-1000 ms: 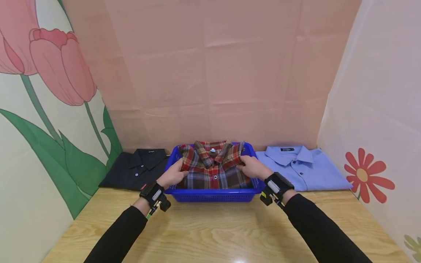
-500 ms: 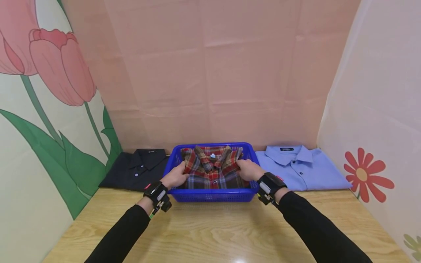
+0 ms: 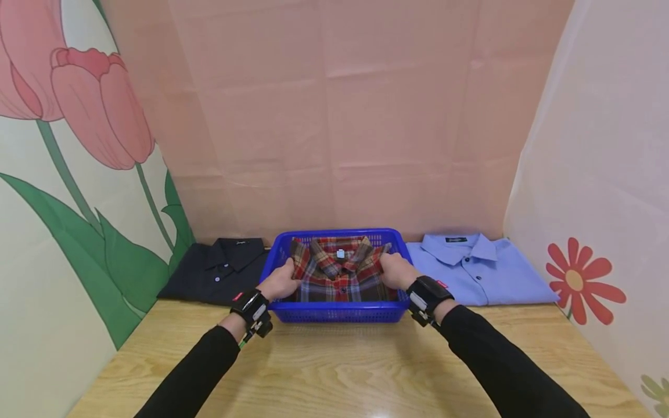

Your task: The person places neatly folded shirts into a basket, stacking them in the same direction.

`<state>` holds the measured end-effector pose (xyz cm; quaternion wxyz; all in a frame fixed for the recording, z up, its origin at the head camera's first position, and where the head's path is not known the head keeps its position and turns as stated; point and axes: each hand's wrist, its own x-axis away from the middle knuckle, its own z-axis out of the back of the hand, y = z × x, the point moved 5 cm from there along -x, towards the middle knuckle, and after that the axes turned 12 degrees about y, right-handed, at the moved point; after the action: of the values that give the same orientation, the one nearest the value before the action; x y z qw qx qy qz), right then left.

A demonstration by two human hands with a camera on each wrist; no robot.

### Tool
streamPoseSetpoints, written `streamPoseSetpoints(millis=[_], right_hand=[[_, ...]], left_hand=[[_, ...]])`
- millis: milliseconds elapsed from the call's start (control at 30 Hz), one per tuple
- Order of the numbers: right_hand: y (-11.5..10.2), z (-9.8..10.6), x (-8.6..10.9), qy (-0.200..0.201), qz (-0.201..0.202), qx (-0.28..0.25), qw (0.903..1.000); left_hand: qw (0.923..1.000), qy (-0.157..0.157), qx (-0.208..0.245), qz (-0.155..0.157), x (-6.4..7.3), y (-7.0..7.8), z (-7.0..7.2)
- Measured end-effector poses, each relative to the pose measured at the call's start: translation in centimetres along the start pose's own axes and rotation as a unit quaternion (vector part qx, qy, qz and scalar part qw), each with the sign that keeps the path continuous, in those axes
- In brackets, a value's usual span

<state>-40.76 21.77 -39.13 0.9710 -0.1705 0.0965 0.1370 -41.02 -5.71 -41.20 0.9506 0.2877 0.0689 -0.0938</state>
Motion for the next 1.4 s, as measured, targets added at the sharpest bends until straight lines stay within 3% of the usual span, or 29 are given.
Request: streamPoseSetpoints(millis=[167,300,433,533,600,700,833,933,1067,1400], right_hand=[[-0.1,0.4,0.3,0.043,0.012,0.014,0.9989],[-1.0,0.8,0.6,0.063,0.033,0.057,0.9959],[-2.6,0.5,1.1,0.038,0.086,0.113,0.9891],[-3.6,-0.4,1.5,-0.023,0.106,0.124,0.9863],[-3.9,-1.0,1.7,-0.064,0.093,0.114,0.9870],[-3.7,-1.6,1.9,-0.113,0.040,0.088,0.9889],[-2.8,-2.2,2.0,-0.154,-0.017,0.059,0.9862],[-2.2,-2.6,2.0,-0.182,-0.040,0.043,0.9816],[-1.8,-2.8,1.9,-0.196,-0.044,0.039,0.9787],[-1.5,-3.3,1.7,-0.197,-0.036,0.030,0.9793]], left_hand=[[0.9998,0.012,-0.013,0.002,0.6,0.6,0.0],[0.9973,0.049,-0.042,-0.035,0.9,1.3,0.2],[0.9878,0.075,-0.113,-0.075,0.9,1.6,0.3],[0.9803,0.076,-0.154,-0.098,0.9,1.8,0.2],[0.9780,0.064,-0.161,-0.116,0.9,2.0,0.0],[0.9840,0.011,-0.126,-0.126,1.0,2.1,-0.4],[0.9905,-0.083,-0.075,-0.080,1.2,1.7,-1.1],[0.9884,-0.124,-0.069,-0.055,1.3,1.4,-1.4],[0.9854,-0.146,-0.071,-0.051,1.2,1.2,-1.3],[0.9826,-0.161,-0.076,-0.054,0.8,0.9,-1.5]])
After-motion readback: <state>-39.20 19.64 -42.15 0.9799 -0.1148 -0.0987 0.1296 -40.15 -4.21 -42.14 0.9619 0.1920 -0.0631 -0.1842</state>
